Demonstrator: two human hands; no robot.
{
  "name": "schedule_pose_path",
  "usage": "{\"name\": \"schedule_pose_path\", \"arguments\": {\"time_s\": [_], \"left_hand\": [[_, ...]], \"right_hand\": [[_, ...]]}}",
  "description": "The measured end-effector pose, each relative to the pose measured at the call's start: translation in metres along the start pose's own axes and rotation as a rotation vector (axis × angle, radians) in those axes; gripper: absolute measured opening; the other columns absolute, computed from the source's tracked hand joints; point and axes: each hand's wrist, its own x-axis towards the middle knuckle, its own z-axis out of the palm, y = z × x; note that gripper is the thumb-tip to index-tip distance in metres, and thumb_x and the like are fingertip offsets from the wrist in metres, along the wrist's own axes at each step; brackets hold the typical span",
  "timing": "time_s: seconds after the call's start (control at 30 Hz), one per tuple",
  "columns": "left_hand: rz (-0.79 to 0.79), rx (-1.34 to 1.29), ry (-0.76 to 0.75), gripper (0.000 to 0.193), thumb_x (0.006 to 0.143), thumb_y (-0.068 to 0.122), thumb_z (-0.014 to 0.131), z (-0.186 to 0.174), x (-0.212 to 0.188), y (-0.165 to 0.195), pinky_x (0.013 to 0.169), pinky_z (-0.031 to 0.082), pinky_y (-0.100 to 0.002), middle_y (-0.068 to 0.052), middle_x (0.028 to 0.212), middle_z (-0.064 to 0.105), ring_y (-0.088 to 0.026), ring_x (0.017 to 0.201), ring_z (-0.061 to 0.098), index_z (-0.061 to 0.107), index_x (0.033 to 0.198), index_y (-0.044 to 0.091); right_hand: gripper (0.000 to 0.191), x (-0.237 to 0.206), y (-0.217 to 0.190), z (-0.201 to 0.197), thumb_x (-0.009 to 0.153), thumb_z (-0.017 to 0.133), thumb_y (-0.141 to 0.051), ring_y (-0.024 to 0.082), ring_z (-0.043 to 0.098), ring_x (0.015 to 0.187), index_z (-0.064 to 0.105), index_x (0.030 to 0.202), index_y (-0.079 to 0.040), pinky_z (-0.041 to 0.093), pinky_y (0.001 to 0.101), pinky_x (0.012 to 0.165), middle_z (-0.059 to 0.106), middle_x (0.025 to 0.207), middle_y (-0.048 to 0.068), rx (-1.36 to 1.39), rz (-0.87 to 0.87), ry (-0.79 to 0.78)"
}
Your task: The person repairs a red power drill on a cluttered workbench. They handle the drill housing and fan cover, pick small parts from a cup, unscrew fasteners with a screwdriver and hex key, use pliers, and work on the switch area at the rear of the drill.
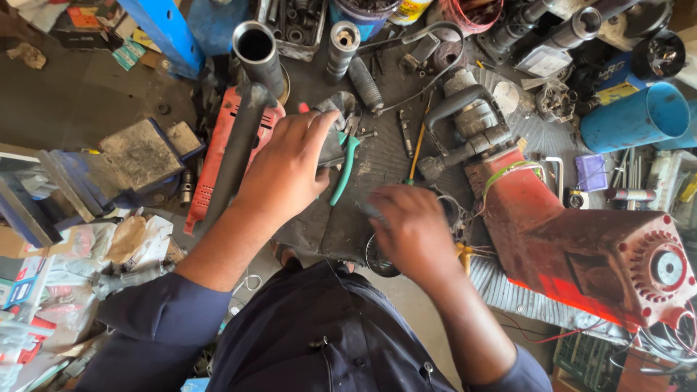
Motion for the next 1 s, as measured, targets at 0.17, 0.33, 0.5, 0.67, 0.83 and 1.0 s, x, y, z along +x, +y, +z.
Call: {"name": "schedule_pose_path", "arguments": {"time_s": [0.17, 0.33, 0.5, 0.67, 0.83, 1.0], "left_hand": [[-0.04, -0.072, 0.039, 0.083, 0.074, 0.009, 0.083, -0.025, -0.027, 0.01, 0.103, 0.048, -0.048, -0.02, 0.133, 0.059, -0.042, 0.125, 0.055, 0.042, 0.147, 0.007], [-0.221, -0.112, -0.171, 0.078, 0.068, 0.013, 0.084, -0.025, -0.095, 0.026, 0.096, 0.049, -0.048, -0.015, 0.121, 0.063, -0.037, 0.116, 0.06, 0.05, 0.138, 0.009], [-0.146, -0.028, -0.075, 0.058, 0.063, 0.014, 0.084, 0.023, -0.123, 0.013, 0.099, 0.044, -0.051, -0.017, 0.129, 0.062, -0.038, 0.124, 0.056, 0.056, 0.113, 0.007], [-0.087, -0.096, 0.024, 0.05, 0.075, 0.022, 0.083, 0.045, -0.131, -0.009, 0.103, 0.043, -0.052, -0.018, 0.133, 0.061, -0.04, 0.128, 0.053, 0.058, 0.116, 0.005], [-0.225, 0.014, -0.003, 0.043, 0.083, 0.002, 0.063, 0.041, -0.132, -0.016, 0.098, 0.052, -0.043, -0.016, 0.124, 0.062, -0.034, 0.119, 0.06, 0.06, 0.126, 0.003], [-0.282, 0.261, -0.308, 0.035, 0.085, 0.003, 0.058, 0.041, -0.109, -0.017, 0.084, 0.054, -0.044, -0.017, 0.107, 0.058, -0.033, 0.1, 0.063, 0.061, 0.12, 0.003]], "right_hand": [[0.028, 0.036, -0.008, 0.04, 0.082, 0.078, -0.014, 0.024, 0.065, 0.106, 0.074, 0.11, -0.014, 0.047, 0.0411, 0.09, 0.068, 0.112, 0.001, 0.025, -0.094, -0.013], [0.032, 0.057, -0.008, 0.067, 0.078, 0.078, -0.018, 0.025, 0.061, 0.097, 0.077, 0.11, -0.021, 0.045, 0.0413, 0.081, 0.061, 0.098, 0.003, 0.044, -0.166, -0.062], [0.027, 0.072, -0.015, 0.086, 0.076, 0.08, -0.022, 0.027, 0.059, 0.095, 0.078, 0.103, -0.024, 0.044, 0.0423, 0.078, 0.056, 0.092, 0.005, -0.024, -0.229, -0.094], [0.023, 0.066, -0.014, 0.081, 0.08, 0.083, -0.019, 0.028, 0.061, 0.097, 0.078, 0.102, -0.017, 0.047, 0.0433, 0.083, 0.059, 0.097, 0.005, 0.194, -0.141, 0.022], [0.026, 0.034, 0.009, 0.042, 0.084, 0.083, -0.013, 0.03, 0.064, 0.098, 0.077, 0.109, -0.01, 0.054, 0.0396, 0.082, 0.061, 0.104, 0.013, 0.279, 0.177, 0.144], [0.024, -0.007, 0.032, 0.003, 0.084, 0.081, -0.01, 0.026, 0.067, 0.094, 0.077, 0.108, -0.009, 0.053, 0.0362, 0.078, 0.065, 0.1, 0.01, 0.25, 0.283, 0.112]]}}
